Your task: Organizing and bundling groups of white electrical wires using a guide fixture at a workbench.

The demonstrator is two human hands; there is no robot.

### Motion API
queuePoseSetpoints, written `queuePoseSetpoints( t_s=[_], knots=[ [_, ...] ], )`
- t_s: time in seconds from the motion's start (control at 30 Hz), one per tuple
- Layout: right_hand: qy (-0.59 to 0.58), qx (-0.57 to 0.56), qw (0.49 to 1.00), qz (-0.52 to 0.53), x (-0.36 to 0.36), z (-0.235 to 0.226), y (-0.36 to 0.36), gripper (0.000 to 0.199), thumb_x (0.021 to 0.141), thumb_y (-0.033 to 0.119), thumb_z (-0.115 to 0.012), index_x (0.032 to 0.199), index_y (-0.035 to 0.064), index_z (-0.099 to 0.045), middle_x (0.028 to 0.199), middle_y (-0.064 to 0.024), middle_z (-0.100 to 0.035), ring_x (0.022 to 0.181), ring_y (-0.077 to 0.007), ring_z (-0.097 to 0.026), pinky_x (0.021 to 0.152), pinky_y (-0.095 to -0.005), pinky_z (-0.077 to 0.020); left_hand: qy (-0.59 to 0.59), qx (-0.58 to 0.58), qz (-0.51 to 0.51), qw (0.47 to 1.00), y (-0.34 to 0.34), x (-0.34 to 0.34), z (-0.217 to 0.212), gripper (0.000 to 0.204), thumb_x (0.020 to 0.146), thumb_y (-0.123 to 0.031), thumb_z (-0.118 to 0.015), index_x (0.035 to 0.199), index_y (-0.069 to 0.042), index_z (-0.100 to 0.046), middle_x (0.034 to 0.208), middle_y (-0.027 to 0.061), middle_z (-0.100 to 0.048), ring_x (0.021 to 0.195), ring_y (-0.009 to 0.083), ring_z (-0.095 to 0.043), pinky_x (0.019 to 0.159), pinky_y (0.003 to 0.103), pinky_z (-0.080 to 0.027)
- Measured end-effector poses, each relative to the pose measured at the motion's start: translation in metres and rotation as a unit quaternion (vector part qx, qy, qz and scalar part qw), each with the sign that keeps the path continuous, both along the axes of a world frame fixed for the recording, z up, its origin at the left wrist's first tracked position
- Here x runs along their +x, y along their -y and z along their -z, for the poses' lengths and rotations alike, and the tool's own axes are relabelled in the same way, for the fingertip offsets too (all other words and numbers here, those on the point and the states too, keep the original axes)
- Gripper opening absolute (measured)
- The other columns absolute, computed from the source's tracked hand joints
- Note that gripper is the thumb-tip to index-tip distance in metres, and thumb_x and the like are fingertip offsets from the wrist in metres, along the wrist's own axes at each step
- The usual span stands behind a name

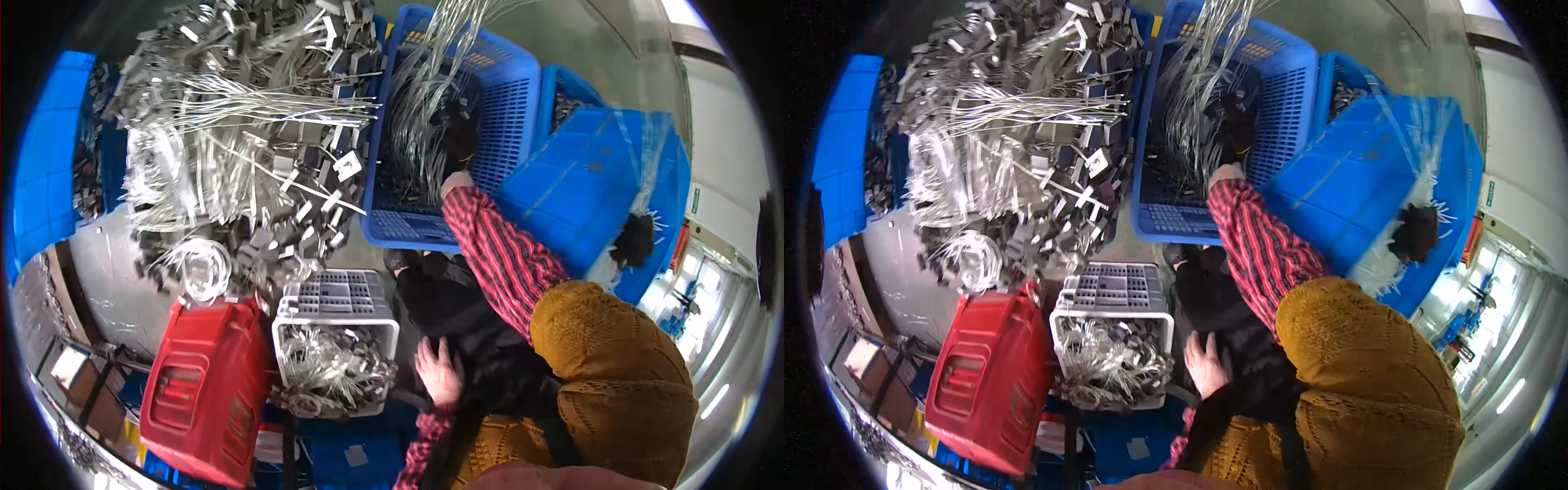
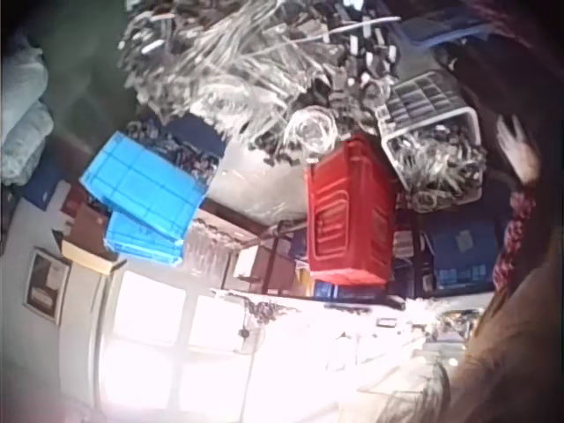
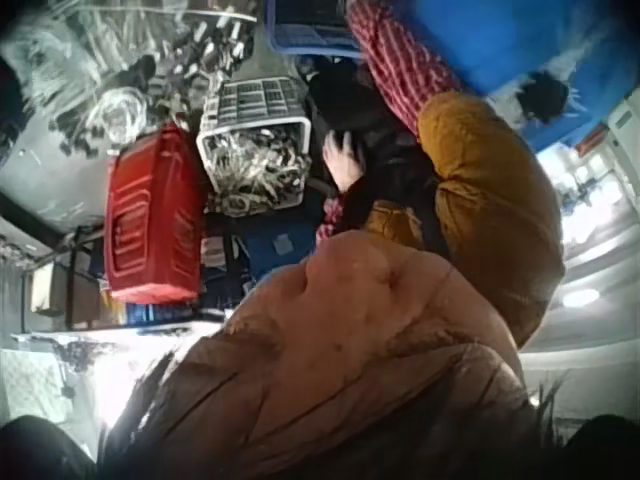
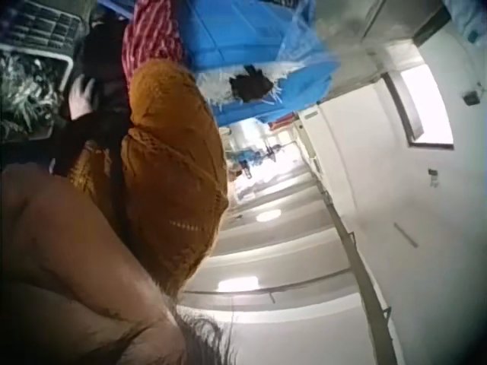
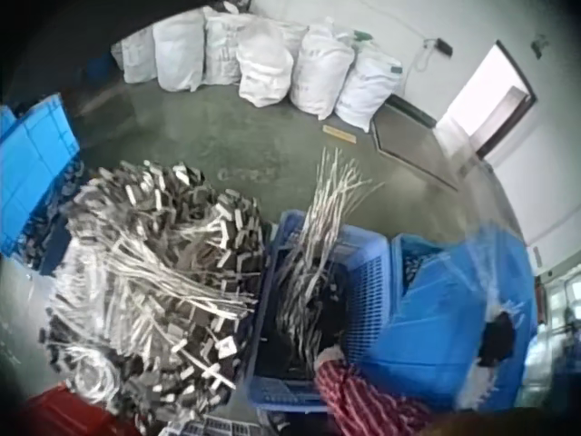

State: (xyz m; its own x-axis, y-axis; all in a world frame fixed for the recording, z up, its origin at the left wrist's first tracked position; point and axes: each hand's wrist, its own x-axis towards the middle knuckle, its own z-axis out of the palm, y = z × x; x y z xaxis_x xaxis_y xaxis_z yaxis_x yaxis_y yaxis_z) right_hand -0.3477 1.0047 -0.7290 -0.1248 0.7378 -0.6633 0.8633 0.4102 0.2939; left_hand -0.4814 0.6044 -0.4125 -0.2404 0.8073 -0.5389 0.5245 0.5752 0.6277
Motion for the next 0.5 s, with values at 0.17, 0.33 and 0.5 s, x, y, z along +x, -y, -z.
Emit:
queuePoseSetpoints(
  t_s=[0.17,0.33,0.5],
  knots=[
    [-0.114,-0.416,0.897,0.099,-0.051,0.037,-0.016,0.039,0.09,0.032,-0.055,0.123,0.015,-0.069,0.138,-0.0143,-0.057,0.13,-0.0347,-0.049,0.102,-0.0517,-0.0458,-0.078,-0.101,-0.037,0.991,0.036,-0.013,0.018,0.048,0.085,-0.037,-0.065,0.129,-0.019,-0.062,0.14,0.0198,-0.048,0.13,0.0406,-0.044,0.109,0.055,-0.035],
    [0.032,0.024,0.996,0.076,-0.068,0.091,0.004,0.052,0.087,0.019,-0.056,0.139,0.02,-0.053,0.139,-0.0184,-0.054,0.124,-0.0375,-0.054,0.105,-0.0476,-0.0462,-0.149,-0.041,0.0,0.988,0.058,-0.01,0.047,0.048,0.083,-0.044,-0.064,0.126,-0.023,-0.065,0.139,0.0156,-0.049,0.129,0.0378,-0.046,0.108,0.056,-0.036],
    [-0.073,0.176,0.975,0.116,0.062,0.056,-0.116,0.039,0.083,0.026,-0.065,0.119,0.013,-0.07,0.127,-0.0182,-0.064,0.116,-0.0328,-0.062,0.097,-0.0383,-0.0514,-0.014,-0.011,-0.028,0.999,0.017,-0.006,0.035,0.042,0.086,-0.035,-0.064,0.126,-0.025,-0.065,0.143,0.0187,-0.046,0.132,0.0411,-0.044,0.105,0.058,-0.037]
  ],
)
